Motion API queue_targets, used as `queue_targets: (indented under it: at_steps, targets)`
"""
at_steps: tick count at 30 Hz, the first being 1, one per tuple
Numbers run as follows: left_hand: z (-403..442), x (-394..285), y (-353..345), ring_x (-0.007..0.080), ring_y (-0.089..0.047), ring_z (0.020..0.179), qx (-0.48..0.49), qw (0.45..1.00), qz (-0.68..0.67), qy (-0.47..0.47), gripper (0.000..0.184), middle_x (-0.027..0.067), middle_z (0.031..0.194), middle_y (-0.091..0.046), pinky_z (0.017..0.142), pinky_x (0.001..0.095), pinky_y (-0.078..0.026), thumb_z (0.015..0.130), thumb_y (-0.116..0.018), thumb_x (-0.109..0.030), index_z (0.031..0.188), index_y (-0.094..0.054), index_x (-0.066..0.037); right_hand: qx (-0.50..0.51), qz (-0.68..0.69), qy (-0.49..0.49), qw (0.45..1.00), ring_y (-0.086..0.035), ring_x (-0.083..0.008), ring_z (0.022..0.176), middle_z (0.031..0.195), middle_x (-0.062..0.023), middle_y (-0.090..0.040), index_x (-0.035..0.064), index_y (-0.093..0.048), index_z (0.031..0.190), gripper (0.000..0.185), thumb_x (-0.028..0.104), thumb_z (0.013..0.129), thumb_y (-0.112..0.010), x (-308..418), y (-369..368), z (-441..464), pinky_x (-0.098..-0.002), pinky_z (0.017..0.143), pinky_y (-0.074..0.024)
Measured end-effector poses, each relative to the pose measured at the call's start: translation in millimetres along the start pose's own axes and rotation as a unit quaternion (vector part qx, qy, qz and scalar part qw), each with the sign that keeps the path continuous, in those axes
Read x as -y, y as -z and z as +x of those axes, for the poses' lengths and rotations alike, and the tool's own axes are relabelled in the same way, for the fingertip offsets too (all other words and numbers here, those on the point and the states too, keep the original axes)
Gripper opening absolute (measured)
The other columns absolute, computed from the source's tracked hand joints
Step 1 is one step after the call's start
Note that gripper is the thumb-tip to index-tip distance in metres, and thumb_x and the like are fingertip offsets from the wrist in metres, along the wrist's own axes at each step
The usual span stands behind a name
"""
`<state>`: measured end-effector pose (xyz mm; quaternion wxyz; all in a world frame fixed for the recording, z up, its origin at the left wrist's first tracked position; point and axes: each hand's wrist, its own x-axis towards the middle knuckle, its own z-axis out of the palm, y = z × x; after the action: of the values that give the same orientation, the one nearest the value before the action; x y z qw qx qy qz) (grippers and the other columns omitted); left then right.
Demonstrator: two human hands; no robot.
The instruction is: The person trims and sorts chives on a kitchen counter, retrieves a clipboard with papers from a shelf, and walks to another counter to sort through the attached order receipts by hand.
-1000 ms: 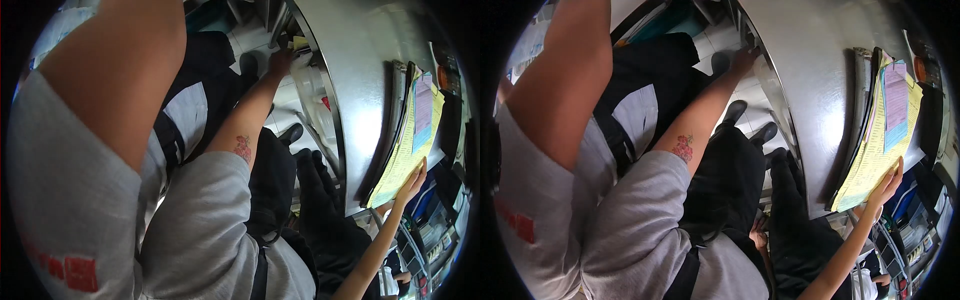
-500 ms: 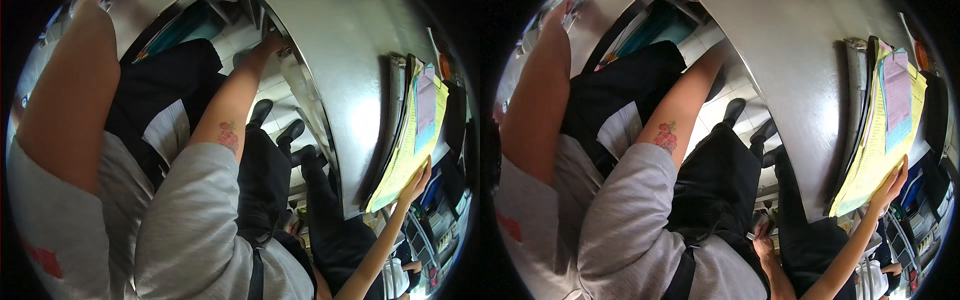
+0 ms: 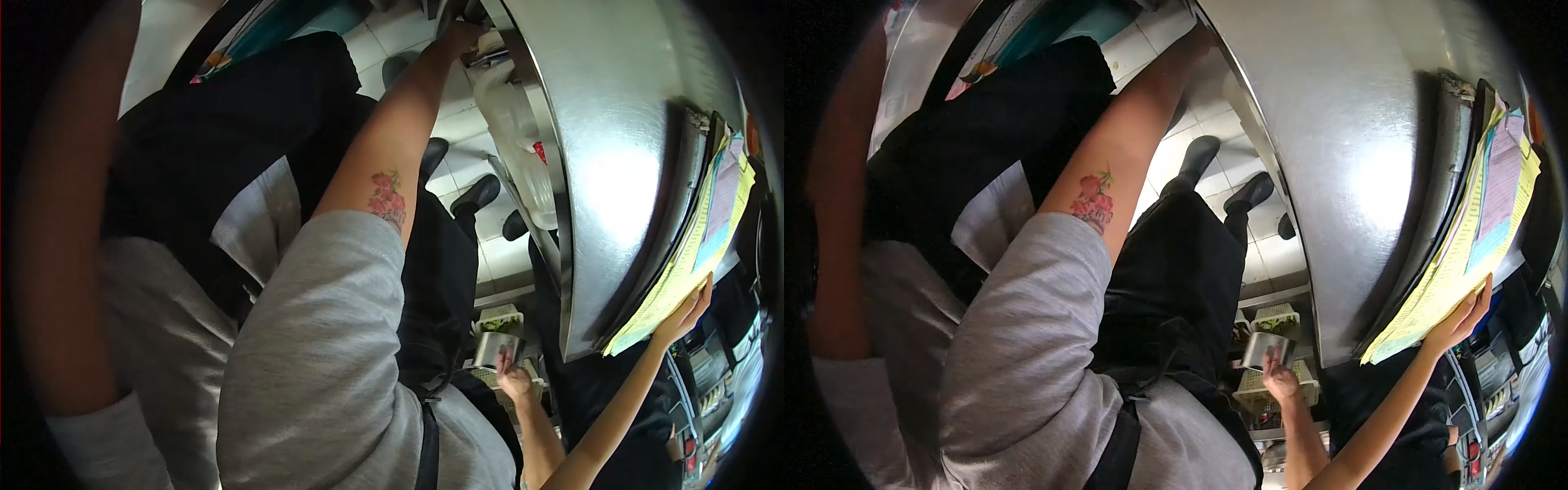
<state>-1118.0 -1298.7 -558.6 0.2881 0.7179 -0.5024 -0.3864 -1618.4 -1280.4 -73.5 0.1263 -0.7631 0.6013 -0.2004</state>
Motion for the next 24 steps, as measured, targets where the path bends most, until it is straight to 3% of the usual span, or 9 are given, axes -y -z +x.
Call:
queue_targets:
  at_steps: [4, 8, 12, 14, 17, 18, 20, 22, 24]
  targets:
    - [-3.8, 11.8, -5.3, 0.0153, -0.063, 0.067, -0.070, 0.973, 0.132, -0.176, 0.039, 0.0051, 0.081, -0.066, 0.063, 0.0285, -0.053, 0.079, -0.073, -0.021, 0.114, -0.063, -0.008, 0.015, 0.003, 0.011, 1.000, -0.048, -0.0219, 0.119, 0.135, -0.0151, -0.046, -0.0016, -0.042, 0.134, 0.044, 0.026, 0.100, -0.037, -2.3, 1.2, -0.1, -0.0323, 0.100, -0.0360]
    - [-40.6, -68.0, 42.1, 0.0179, -0.064, 0.070, 0.021, 0.940, -0.295, 0.168, 0.037, 0.0082, 0.087, -0.067, 0.062, 0.0304, -0.052, 0.078, -0.070, -0.016, 0.112, -0.064, -0.004, 0.016, 0.033, 0.017, 0.999, -0.047, -0.0228, 0.120, 0.135, -0.0159, -0.046, -0.0032, -0.040, 0.134, 0.043, 0.023, 0.100, -0.037, -9.0, 1.5, -1.1, -0.0332, 0.102, -0.0347]
    - [-3.7, 9.3, -11.2, 0.0205, -0.065, 0.069, 0.081, 0.760, -0.632, 0.127, 0.035, 0.0130, 0.084, -0.067, 0.061, 0.0327, -0.051, 0.077, -0.066, -0.014, 0.110, -0.064, -0.003, 0.013, 0.059, 0.017, 0.998, -0.046, -0.0237, 0.120, 0.136, -0.0168, -0.045, -0.0040, -0.040, 0.134, 0.043, 0.023, 0.100, -0.037, -4.6, -3.2, -1.7, -0.0338, 0.102, -0.0344]
    - [-2.0, 22.7, -23.8, 0.0202, -0.062, 0.065, 0.011, 0.782, -0.622, 0.037, 0.030, 0.0122, 0.077, -0.064, 0.058, 0.0335, -0.050, 0.079, -0.063, -0.016, 0.106, -0.066, -0.002, 0.015, 0.059, 0.016, 0.998, -0.046, -0.0240, 0.121, 0.137, -0.0171, -0.044, -0.0044, -0.040, 0.134, 0.043, 0.023, 0.100, -0.036, -0.9, -2.6, -1.6, -0.0340, 0.101, -0.0349]
    - [-19.6, 6.2, -21.3, 0.0160, -0.051, 0.053, -0.332, 0.904, -0.067, -0.260, 0.028, 0.0045, 0.061, -0.055, 0.050, 0.0338, -0.045, 0.089, -0.055, -0.026, 0.099, -0.068, -0.004, 0.024, 0.043, 0.024, 0.998, -0.045, -0.0240, 0.121, 0.138, -0.0173, -0.042, -0.0045, -0.039, 0.134, 0.044, 0.023, 0.100, -0.036, 1.6, -1.8, -1.0, -0.0343, 0.101, -0.0355]
    - [-26.1, 11.1, -19.9, 0.0147, -0.049, 0.052, -0.190, 0.899, -0.330, -0.216, 0.026, 0.0031, 0.062, -0.055, 0.050, 0.0322, -0.044, 0.089, -0.057, -0.024, 0.100, -0.068, -0.004, 0.024, 0.041, 0.024, 0.999, -0.045, -0.0242, 0.121, 0.138, -0.0174, -0.042, -0.0045, -0.039, 0.134, 0.044, 0.023, 0.100, -0.036, 3.2, -1.9, -1.2, -0.0346, 0.101, -0.0356]
    - [-37.3, 30.9, -12.6, 0.0120, -0.046, 0.050, 0.128, 0.650, -0.745, -0.079, 0.022, 0.0003, 0.064, -0.055, 0.049, 0.0290, -0.043, 0.089, -0.060, -0.021, 0.103, -0.068, -0.006, 0.022, 0.045, 0.024, 0.998, -0.045, -0.0245, 0.121, 0.138, -0.0175, -0.042, -0.0043, -0.040, 0.134, 0.044, 0.023, 0.100, -0.036, 4.7, -2.8, 0.1, -0.0351, 0.101, -0.0356]
    - [-77.5, -0.9, 2.1, 0.0098, -0.045, 0.050, -0.061, 0.858, -0.510, -0.010, 0.024, -0.0002, 0.066, -0.056, 0.049, 0.0264, -0.042, 0.088, -0.063, -0.022, 0.105, -0.068, -0.006, 0.019, 0.056, 0.018, 0.998, -0.045, -0.0249, 0.122, 0.138, -0.0176, -0.042, -0.0042, -0.040, 0.134, 0.044, 0.023, 0.099, -0.037, 3.7, -3.8, -0.4, -0.0356, 0.102, -0.0356]
    - [-104.8, -19.9, 17.7, 0.0082, -0.045, 0.051, -0.152, 0.914, -0.376, 0.023, 0.027, -0.0008, 0.067, -0.056, 0.050, 0.0248, -0.041, 0.087, -0.064, -0.023, 0.108, -0.067, -0.006, 0.015, 0.062, 0.012, 0.998, -0.045, -0.0253, 0.122, 0.138, -0.0175, -0.043, -0.0040, -0.040, 0.134, 0.045, 0.024, 0.099, -0.037, 3.2, -4.7, -1.3, -0.0358, 0.102, -0.0356]
